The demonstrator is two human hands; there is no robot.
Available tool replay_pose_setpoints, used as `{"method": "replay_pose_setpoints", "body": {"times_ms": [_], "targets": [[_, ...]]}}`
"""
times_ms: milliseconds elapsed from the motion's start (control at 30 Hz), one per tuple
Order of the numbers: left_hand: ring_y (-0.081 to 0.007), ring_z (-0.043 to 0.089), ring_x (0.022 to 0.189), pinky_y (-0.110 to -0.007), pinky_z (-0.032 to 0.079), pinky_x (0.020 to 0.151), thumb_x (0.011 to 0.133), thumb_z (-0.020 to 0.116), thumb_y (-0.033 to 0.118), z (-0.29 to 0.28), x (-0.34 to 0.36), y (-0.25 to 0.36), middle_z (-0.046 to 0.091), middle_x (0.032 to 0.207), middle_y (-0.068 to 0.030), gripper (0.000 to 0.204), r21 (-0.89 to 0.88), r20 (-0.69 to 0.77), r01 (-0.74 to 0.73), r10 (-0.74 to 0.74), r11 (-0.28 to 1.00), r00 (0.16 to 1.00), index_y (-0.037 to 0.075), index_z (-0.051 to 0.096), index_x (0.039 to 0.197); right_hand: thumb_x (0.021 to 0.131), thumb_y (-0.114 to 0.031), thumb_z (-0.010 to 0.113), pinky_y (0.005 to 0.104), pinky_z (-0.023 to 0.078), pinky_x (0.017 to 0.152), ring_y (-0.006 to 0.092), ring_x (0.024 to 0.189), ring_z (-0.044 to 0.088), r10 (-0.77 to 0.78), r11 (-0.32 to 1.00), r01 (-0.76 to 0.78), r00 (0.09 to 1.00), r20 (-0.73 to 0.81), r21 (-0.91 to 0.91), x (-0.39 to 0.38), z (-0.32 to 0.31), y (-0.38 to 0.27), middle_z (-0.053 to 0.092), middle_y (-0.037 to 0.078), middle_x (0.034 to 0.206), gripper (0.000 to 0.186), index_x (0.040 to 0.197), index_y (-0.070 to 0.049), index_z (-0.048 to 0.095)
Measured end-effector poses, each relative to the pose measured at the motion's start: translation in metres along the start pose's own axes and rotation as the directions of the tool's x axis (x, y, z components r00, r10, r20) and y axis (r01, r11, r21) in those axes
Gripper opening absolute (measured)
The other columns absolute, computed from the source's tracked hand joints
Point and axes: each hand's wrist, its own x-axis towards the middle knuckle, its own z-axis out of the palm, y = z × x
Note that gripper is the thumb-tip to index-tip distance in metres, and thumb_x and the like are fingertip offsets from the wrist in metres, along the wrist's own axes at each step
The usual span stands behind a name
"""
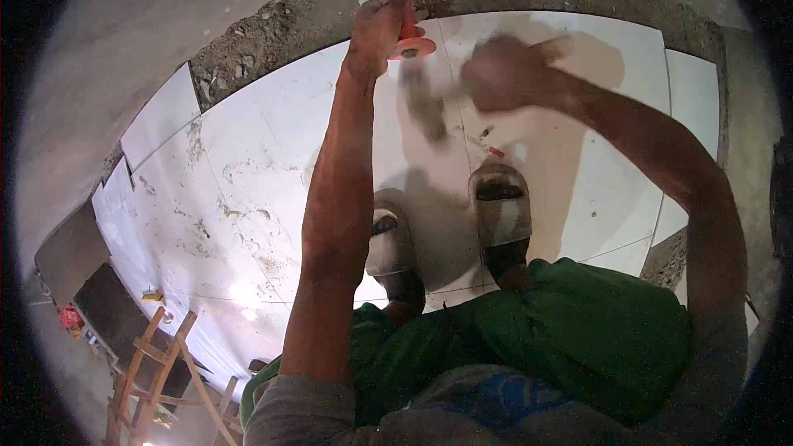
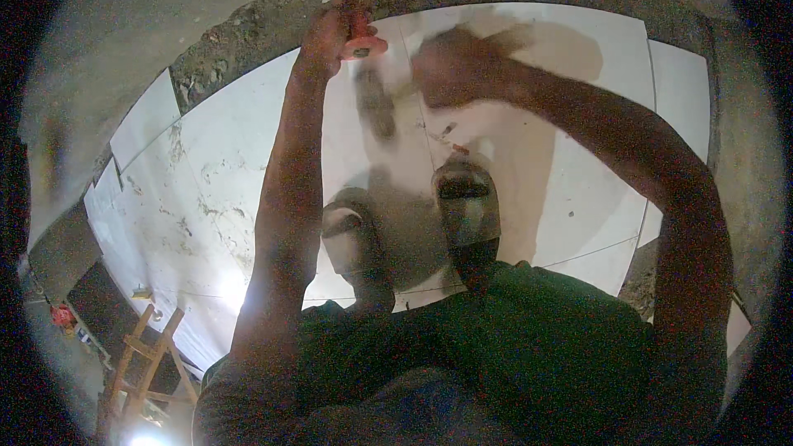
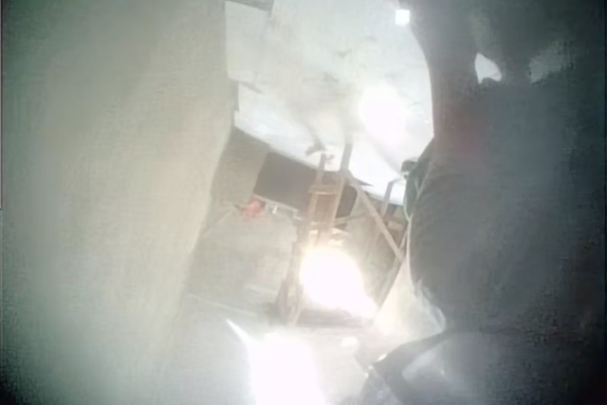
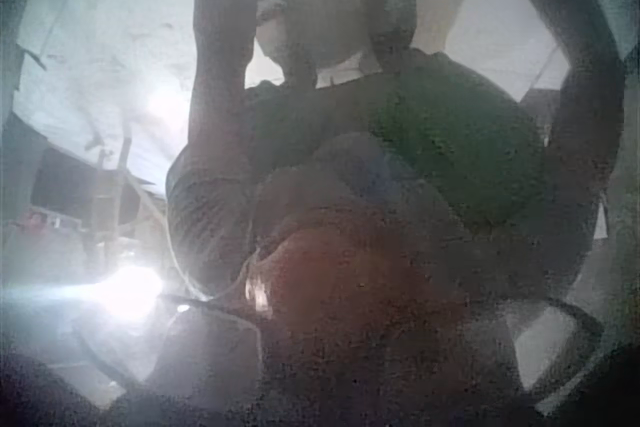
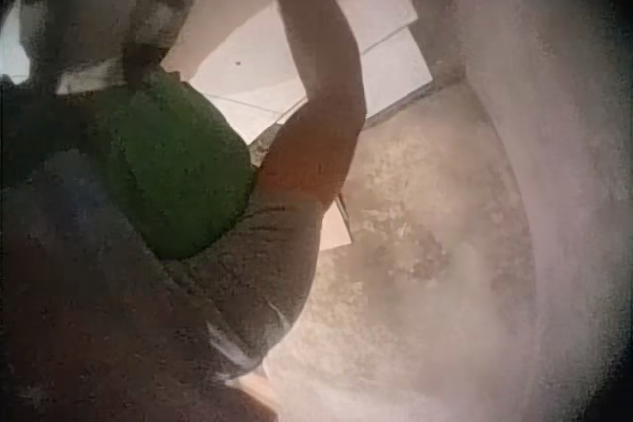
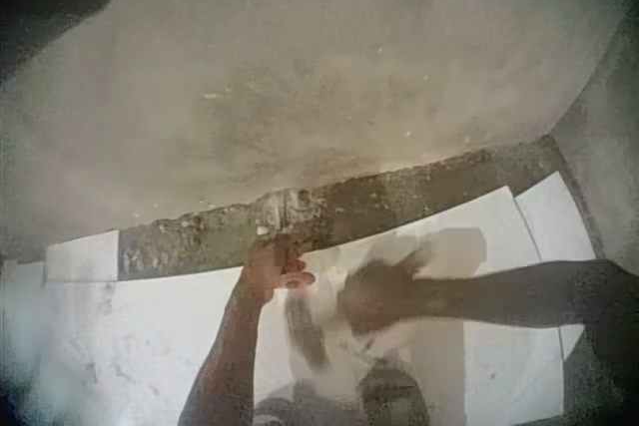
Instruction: The person measures a floor tile with a tape measure, marks it, and then uses a hammer and chisel to chip away at the concrete floor edge to prepare for tile placement.
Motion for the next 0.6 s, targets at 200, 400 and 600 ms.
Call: {"method": "replay_pose_setpoints", "body": {"times_ms": [200,400,600], "targets": [[-0.0194,0.070,0.072,-0.036,0.054,0.058,0.097,0.061,0.024,-0.028,0.015,-0.003,0.070,0.081,-0.0081,0.022,0.710,0.402,-0.613,0.514,0.348,0.758,0.003,0.067,0.095,0.075,-0.026,0.073,0.0503,0.058,0.082,0.0361,0.084,0.073,-0.089,0.971,0.064,0.991,-0.099,-0.231,-0.017,0.003,0.005,0.072,0.018,0.085,0.024,0.088,-0.006,0.073],[-0.0196,0.071,0.073,-0.036,0.056,0.062,0.098,0.061,0.022,-0.027,0.025,-0.039,0.073,0.089,-0.0094,0.018,0.248,0.175,-0.297,0.259,0.922,0.950,0.005,0.066,0.099,0.074,-0.028,0.073,0.0514,0.056,0.080,0.0359,0.082,0.072,-0.126,0.983,0.088,0.961,-0.244,-0.160,-0.014,0.018,0.016,0.071,0.016,0.082,0.025,0.088,-0.008,0.073],[-0.0239,0.071,0.077,-0.039,0.057,0.070,0.099,0.060,0.035,-0.020,0.030,-0.021,0.071,0.089,-0.0118,0.029,0.588,0.308,-0.528,0.435,0.612,0.846,0.007,0.066,0.098,0.071,-0.030,0.076,0.0521,0.055,0.084,0.0367,0.088,0.072,-0.034,0.979,0.057,0.993,0.116,-0.196,-0.026,-0.006,-0.013,0.071,0.017,0.086,0.027,0.091,-0.012,0.072]]}}
